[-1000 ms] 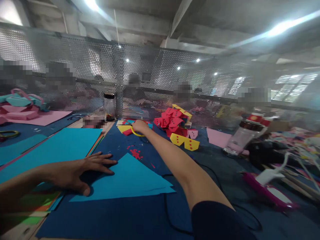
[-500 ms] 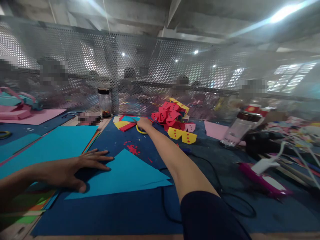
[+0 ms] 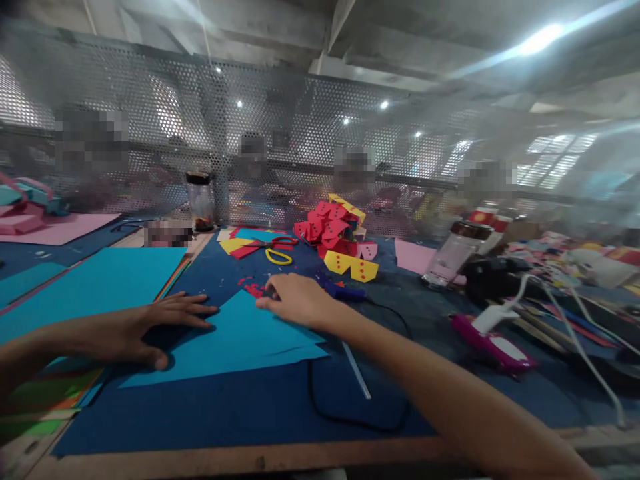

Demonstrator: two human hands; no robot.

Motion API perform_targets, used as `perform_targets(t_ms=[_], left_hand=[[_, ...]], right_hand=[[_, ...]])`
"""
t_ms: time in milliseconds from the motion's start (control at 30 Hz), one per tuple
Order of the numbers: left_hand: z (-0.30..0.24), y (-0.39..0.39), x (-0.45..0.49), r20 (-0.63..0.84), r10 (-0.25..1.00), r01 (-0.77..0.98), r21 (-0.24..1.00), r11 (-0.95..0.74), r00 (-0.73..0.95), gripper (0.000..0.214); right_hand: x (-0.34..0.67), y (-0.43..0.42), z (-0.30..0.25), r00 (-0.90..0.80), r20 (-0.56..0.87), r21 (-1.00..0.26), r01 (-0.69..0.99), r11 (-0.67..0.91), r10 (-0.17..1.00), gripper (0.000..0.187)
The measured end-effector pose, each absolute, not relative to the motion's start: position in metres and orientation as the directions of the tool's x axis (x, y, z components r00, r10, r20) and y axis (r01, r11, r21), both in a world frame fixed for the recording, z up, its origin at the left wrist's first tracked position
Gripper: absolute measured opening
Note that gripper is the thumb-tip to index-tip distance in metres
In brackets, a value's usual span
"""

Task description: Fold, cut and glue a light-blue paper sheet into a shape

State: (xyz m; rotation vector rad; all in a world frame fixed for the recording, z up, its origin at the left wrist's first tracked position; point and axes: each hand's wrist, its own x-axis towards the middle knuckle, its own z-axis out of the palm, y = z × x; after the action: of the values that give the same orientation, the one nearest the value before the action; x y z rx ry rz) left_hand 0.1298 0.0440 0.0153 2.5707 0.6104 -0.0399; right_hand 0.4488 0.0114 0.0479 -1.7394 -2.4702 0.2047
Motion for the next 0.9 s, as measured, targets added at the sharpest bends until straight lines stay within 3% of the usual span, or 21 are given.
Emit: perform_targets(t_ms=[200, 467, 900], left_hand=[[0.015, 0.041, 0.131, -0.098, 0.451, 0.439, 0.483, -0.758, 0.887, 0.069], [0.013, 0.037, 0.134, -0.090, 0.491, 0.475, 0.452, -0.755, 0.867, 0.066], [-0.001, 0.023, 0.132, -0.054, 0.552, 0.528, 0.386, -0.757, 0.832, 0.065]], right_hand=[[0.459, -0.035, 0.025, -0.374, 0.090, -0.156, 0.910, 0.384, 0.923, 0.054], [0.464, -0.033, 0.015, -0.387, 0.121, -0.257, 0.877, 0.406, 0.914, 0.049], [0.458, -0.044, 0.011, -0.481, 0.140, -0.037, 0.871, 0.490, 0.866, 0.047]])
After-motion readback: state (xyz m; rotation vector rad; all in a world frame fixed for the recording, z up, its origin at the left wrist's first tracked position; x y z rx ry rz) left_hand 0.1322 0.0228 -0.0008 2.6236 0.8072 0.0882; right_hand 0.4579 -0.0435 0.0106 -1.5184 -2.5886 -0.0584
